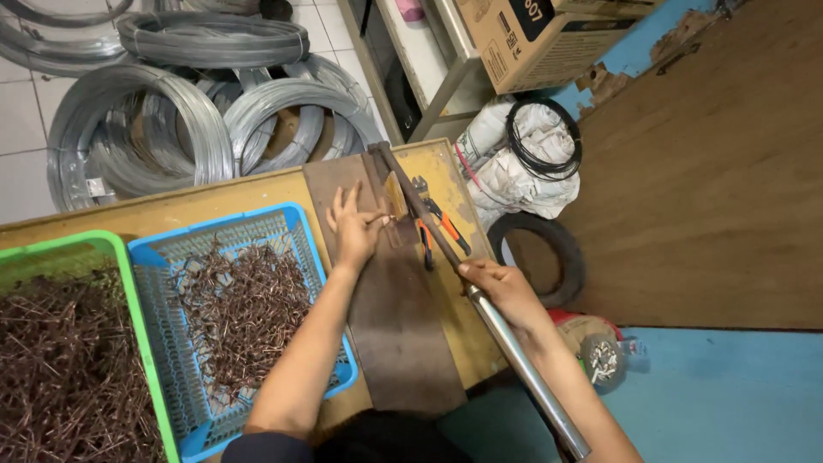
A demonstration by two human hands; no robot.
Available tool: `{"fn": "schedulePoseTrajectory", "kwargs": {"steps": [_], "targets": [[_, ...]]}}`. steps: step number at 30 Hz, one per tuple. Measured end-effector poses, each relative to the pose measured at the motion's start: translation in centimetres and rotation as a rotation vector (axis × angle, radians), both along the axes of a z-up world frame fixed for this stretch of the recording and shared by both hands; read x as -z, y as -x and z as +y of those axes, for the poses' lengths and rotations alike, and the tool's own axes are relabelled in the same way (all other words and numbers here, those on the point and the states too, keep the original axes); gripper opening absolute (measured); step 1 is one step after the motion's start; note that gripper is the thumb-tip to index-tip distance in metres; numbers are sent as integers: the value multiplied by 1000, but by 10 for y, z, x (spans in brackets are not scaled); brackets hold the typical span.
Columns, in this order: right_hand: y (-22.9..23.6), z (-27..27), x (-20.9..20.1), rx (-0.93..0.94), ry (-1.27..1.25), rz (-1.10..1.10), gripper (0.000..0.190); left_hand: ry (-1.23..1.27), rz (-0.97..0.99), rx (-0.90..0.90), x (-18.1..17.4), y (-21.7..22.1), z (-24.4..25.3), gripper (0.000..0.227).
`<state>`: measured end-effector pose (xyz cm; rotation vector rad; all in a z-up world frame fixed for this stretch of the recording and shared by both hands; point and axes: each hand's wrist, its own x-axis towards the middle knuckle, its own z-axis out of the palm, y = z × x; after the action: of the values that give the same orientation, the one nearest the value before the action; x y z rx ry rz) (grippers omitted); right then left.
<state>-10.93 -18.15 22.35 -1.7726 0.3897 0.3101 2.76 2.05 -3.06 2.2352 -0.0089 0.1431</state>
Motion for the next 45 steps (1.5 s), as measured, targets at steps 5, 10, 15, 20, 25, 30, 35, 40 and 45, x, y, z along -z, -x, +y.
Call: {"fn": "schedulePoseTrajectory", "kwargs": {"steps": [5, 10, 15, 20, 25, 30, 35, 40, 45], "targets": [[2, -2, 14, 9, -13, 8, 29, -131, -78, 51, -29, 15, 1, 9], [6, -6, 30, 23, 11, 20, 30, -181, -190, 88, -37, 26, -2, 6], [13, -2, 44, 23, 31, 1, 27, -137, -238, 100, -34, 21, 2, 8], [12, -12, 59, 26, 38, 7, 30, -166, -186, 126, -37, 35, 5, 6], [17, -13, 62, 22, 106, -13, 31, -116, -94, 130, -34, 52, 12, 9], [29, -18, 99, 2, 242, 55, 34, 143, -21, 71, -22, 78, 26, 8], [40, -32, 184, -59, 389, 159, 37, 342, -52, 6, -84, 108, 34, 9], [47, -24, 186, -96, 411, 148, 42, 465, -54, -47, -88, 125, 35, 9], [37, -37, 195, -121, 513, -22, 45, 472, -2, -2, -112, 159, 44, 13]]}}
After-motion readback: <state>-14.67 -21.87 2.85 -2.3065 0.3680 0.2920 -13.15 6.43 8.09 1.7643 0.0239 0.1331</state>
